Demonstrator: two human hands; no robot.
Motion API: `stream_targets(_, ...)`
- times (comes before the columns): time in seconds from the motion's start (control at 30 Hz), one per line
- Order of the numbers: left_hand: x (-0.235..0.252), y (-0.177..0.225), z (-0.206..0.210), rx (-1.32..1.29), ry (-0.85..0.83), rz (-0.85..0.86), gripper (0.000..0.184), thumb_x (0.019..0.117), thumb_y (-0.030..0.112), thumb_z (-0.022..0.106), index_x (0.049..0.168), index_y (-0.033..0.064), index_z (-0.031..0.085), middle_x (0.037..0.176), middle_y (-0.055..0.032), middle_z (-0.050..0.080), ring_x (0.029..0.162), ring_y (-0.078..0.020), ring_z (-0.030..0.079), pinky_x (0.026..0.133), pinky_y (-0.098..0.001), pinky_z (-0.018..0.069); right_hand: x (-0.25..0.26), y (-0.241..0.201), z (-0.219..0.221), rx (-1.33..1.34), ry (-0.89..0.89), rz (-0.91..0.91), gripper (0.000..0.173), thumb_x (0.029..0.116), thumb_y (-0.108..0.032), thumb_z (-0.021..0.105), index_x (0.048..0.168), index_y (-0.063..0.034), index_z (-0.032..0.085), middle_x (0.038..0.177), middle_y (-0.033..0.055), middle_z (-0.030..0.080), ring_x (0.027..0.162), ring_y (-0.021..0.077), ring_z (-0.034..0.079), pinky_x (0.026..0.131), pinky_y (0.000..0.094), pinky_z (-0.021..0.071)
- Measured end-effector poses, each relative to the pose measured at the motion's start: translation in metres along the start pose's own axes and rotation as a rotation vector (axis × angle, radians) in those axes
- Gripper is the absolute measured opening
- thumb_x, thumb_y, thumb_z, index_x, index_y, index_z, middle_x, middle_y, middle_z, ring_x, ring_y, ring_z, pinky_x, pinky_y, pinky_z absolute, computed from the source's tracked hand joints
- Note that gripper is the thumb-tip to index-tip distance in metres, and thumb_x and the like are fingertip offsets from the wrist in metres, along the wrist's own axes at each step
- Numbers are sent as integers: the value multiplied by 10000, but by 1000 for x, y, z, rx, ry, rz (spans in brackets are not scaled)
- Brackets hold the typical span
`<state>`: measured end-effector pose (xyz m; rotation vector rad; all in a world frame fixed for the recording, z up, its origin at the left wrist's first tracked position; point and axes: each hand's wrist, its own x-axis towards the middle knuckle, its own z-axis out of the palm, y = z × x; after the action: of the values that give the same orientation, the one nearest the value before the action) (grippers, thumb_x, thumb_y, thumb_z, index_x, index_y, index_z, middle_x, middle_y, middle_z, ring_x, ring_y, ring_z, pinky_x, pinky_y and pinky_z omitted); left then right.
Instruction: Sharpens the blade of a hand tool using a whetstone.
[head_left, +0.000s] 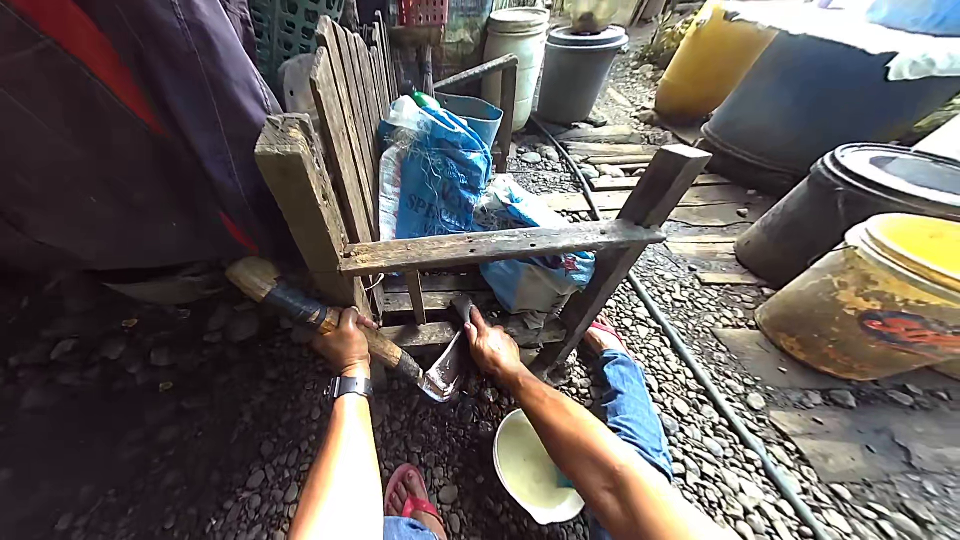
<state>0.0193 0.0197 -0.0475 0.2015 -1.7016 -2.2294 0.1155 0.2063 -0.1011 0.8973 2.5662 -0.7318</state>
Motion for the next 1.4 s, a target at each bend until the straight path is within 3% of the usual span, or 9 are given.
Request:
stream_targets(0.17, 3, 4, -4, 27, -28, 23, 195, 889, -102, 518, 772, 55, 520, 502, 18, 556, 398, -94, 573, 433, -246, 540, -30, 27, 28, -134, -29, -157, 582, 1107, -519, 260, 1659, -368, 153, 1392, 333, 539, 1088, 484, 655, 917, 593, 524)
stream_targets(0.37, -6, 7, 3, 57, -9, 59, 177, 889, -104, 527, 794, 45, 525, 504, 36, 549, 396, -74, 566, 431, -228, 532, -9, 5, 9, -3, -7, 7, 580, 1111, -501, 209, 1664, -342, 136, 1390, 264, 592, 1181, 436, 644, 967, 578, 513)
stream_targets(0.53, -9, 12, 7, 87, 18, 49, 152, 884, -112, 551, 816, 22, 532, 509, 34, 552, 401, -63, 568, 438, -215, 527, -41, 32, 39, -115, -41, -220, 587, 1108, -507, 269, 1662, -344, 166, 1364, 352, 551, 1052, 503, 662, 889, 609, 533)
stream_targets(0.73, -10, 14, 10, 91, 37, 7, 105, 900, -101, 555, 880, -2, 529, 532, 19, 539, 413, -72, 569, 445, -226, 538, -5, 5, 9, 32, 18, 39, 587, 1113, -493, 206, 1668, -318, 130, 1371, 251, 614, 1192, 426, 645, 980, 574, 512)
stream_targets(0.9, -10, 19, 14, 133, 61, -18, 107, 902, -99, 579, 889, -9, 523, 524, 14, 535, 400, -69, 561, 432, -221, 527, -49, 26, 36, -107, -84, -218, 591, 1111, -497, 264, 1666, -327, 150, 1363, 343, 557, 1058, 496, 665, 904, 609, 532)
stream_targets(0.97, -11, 18, 14, 138, 62, -28, 118, 902, -97, 581, 877, 0, 519, 517, 14, 540, 400, -71, 563, 433, -221, 525, -33, 28, 25, -95, -43, -175, 589, 1109, -496, 249, 1665, -334, 147, 1375, 337, 559, 1072, 502, 661, 896, 623, 534)
stream_targets(1.1, -10, 18, 14, 123, 71, -21, 99, 907, -92, 581, 892, -11, 527, 528, 11, 540, 407, -71, 566, 440, -224, 533, 0, 9, 3, 9, 6, 6, 584, 1117, -478, 194, 1670, -304, 126, 1344, 245, 637, 1203, 426, 642, 991, 582, 503)
stream_targets(1.3, -12, 18, 14, 126, 80, -29, 107, 903, -105, 584, 895, -17, 524, 525, 10, 540, 399, -71, 564, 429, -220, 529, -36, 37, 34, -118, -24, -205, 587, 1109, -496, 259, 1664, -331, 161, 1352, 350, 562, 1042, 501, 669, 884, 608, 537)
stream_targets(1.4, -11, 15, 11, 117, 75, -34, 124, 899, -110, 580, 876, -5, 517, 519, 10, 545, 399, -76, 568, 431, -224, 533, -7, 26, 10, -43, 9, -72, 586, 1112, -489, 213, 1668, -316, 143, 1344, 279, 619, 1153, 463, 651, 948, 611, 515)
